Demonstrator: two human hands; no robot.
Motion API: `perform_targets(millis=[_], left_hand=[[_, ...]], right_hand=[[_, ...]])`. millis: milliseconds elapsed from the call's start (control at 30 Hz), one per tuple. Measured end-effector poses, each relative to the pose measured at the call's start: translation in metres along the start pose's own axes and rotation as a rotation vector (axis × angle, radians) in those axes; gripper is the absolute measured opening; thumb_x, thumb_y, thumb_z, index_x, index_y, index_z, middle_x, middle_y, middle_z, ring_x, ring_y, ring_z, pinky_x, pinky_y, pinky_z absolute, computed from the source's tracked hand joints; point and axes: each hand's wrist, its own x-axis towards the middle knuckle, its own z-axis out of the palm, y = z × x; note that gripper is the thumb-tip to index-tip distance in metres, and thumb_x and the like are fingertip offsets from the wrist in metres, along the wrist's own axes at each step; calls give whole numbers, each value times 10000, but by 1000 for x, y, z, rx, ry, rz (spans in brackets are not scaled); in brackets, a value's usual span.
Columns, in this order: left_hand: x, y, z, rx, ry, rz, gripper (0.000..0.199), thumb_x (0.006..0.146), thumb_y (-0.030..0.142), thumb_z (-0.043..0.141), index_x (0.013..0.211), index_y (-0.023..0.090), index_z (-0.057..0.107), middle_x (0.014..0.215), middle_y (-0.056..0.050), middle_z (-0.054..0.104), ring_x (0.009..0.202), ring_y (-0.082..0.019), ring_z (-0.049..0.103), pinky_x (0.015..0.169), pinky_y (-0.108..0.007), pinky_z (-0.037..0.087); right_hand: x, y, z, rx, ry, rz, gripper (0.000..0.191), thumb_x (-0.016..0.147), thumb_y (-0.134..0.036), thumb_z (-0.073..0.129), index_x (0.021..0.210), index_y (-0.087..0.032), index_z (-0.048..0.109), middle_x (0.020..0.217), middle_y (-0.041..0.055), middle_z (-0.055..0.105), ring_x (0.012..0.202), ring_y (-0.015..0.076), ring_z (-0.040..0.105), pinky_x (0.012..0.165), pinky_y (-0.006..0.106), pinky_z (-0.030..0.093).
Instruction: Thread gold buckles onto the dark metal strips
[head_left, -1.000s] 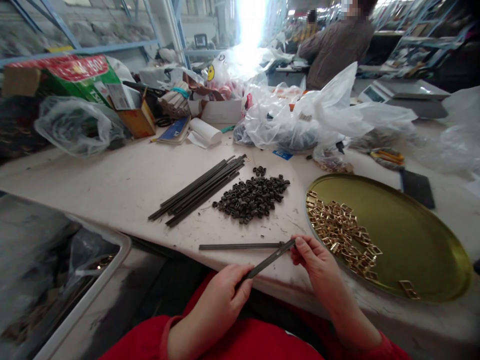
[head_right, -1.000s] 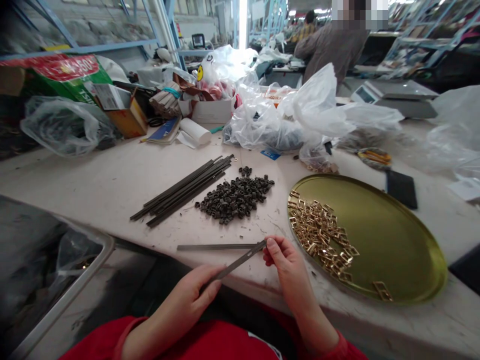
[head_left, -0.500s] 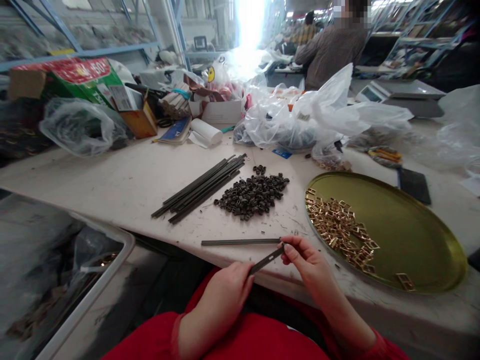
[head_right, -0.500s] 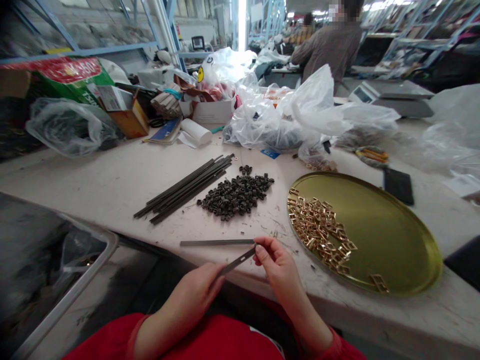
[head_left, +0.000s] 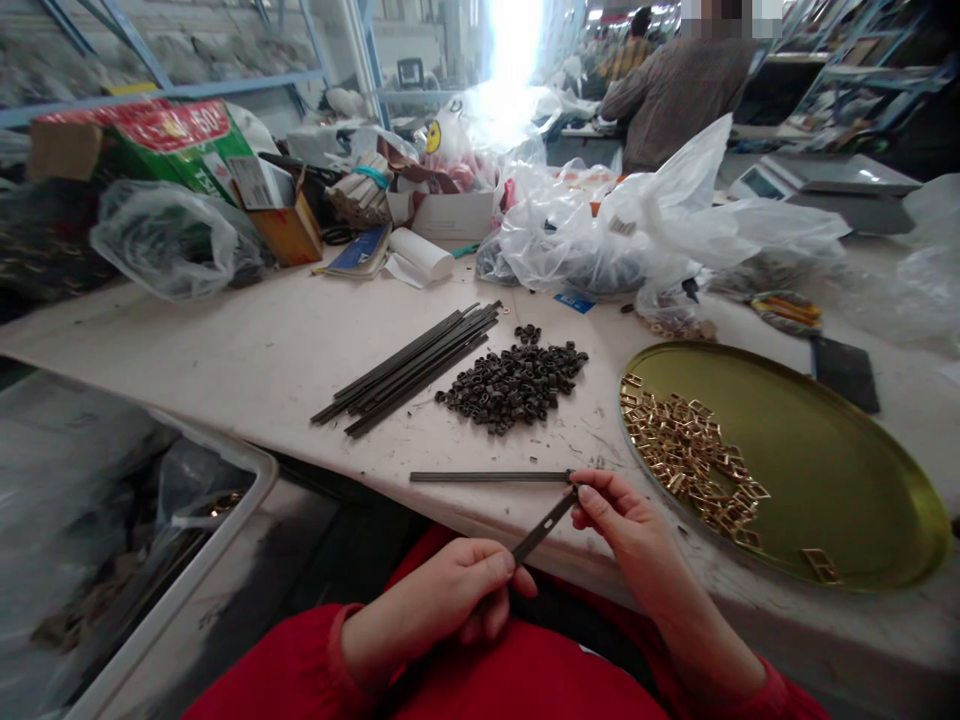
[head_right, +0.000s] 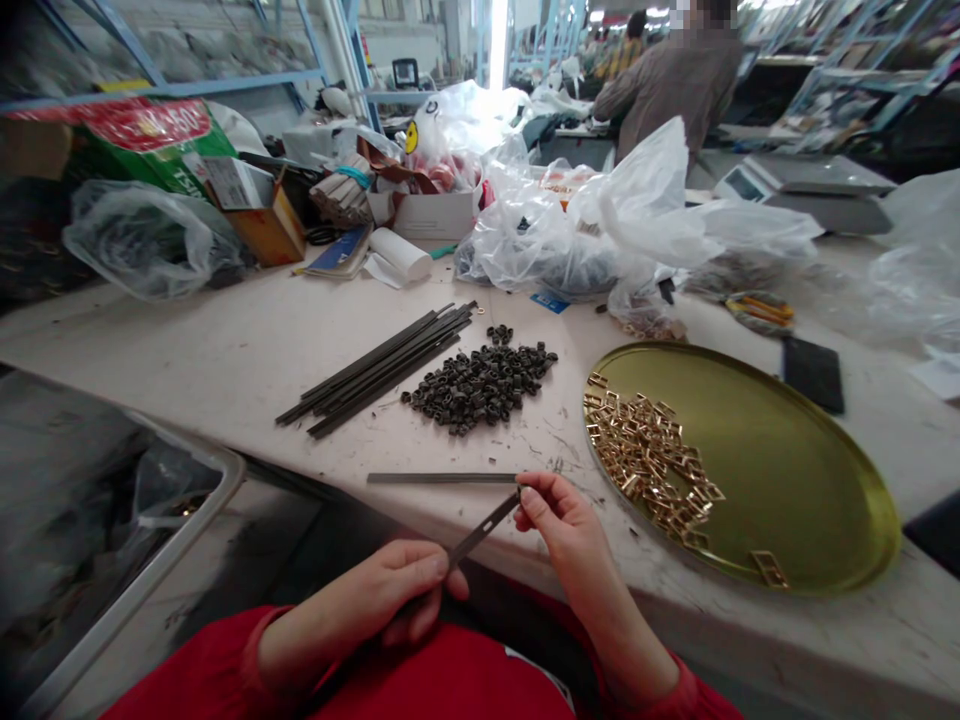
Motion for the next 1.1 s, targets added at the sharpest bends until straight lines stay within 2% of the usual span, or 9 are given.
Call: perform_targets(millis=[267, 500, 600, 667, 800, 900, 1033, 1100], left_hand=[[0, -11, -5, -199, -90, 25, 306, 826, 303, 396, 793, 100, 622, 426, 51, 464, 302, -31, 275, 332, -175, 164], [-4, -12, -2, -168, -75, 12, 306, 820, 305, 380, 793, 104, 609, 423, 54, 453, 304, -38, 272, 332, -178, 166], [-4, -12, 1, -60, -48, -11, 319, 830, 337, 354, 817, 111, 579, 448, 54, 454, 318, -46, 296, 341, -177, 190], [-2, -12, 3, 62, 17, 8, 296, 841, 347, 334, 836, 131, 537, 498, 49, 475, 349, -59, 353, 364, -178, 238], [4, -6, 5, 430, 235, 206, 286, 866, 321, 326, 683, 164, 480, 543, 40, 465, 461, -82, 418, 463, -199, 304], [8, -1, 7, 538, 290, 268, 322, 878, 305, 311, 628, 168, 461, 526, 43, 436, 470, -85, 400, 480, -207, 299], [11, 2, 10, 458, 225, 259, 228, 876, 307, 323, 852, 172, 506, 590, 42, 488, 492, -98, 443, 499, -205, 341], [14, 3, 11, 430, 181, 245, 263, 875, 316, 325, 1021, 173, 493, 605, 38, 499, 515, -112, 449, 516, -214, 356]], right_hand=[[-2, -2, 1, -13, -33, 26, 362, 646, -459, 693, 860, -175, 621, 663, -9, 592, 561, 117, 539, 548, 239, 434], [-3, 4, 0, 27, -70, 78, 357, 655, -458, 692, 872, -186, 612, 686, -19, 586, 562, 101, 534, 556, 224, 431], [-4, 6, 0, 63, -139, 107, 360, 671, -445, 687, 907, -190, 595, 649, -32, 577, 553, 98, 524, 551, 221, 417], [-6, 8, 3, 61, -184, 117, 350, 675, -443, 686, 890, -184, 589, 623, -35, 574, 551, 102, 521, 550, 224, 409], [-15, 10, 14, 43, -267, 131, 345, 659, -440, 700, 841, -166, 594, 588, -30, 575, 562, 108, 508, 573, 232, 397], [-20, 12, 20, 95, -276, 152, 335, 663, -414, 703, 862, -167, 595, 591, -32, 572, 583, 112, 508, 593, 236, 394], [-19, 13, 18, 224, -202, 158, 307, 663, -369, 712, 866, -184, 577, 642, -44, 550, 568, 99, 490, 573, 228, 384], [-18, 12, 18, 254, -151, 127, 290, 670, -360, 708, 860, -193, 567, 657, -50, 540, 572, 96, 490, 581, 225, 386]])
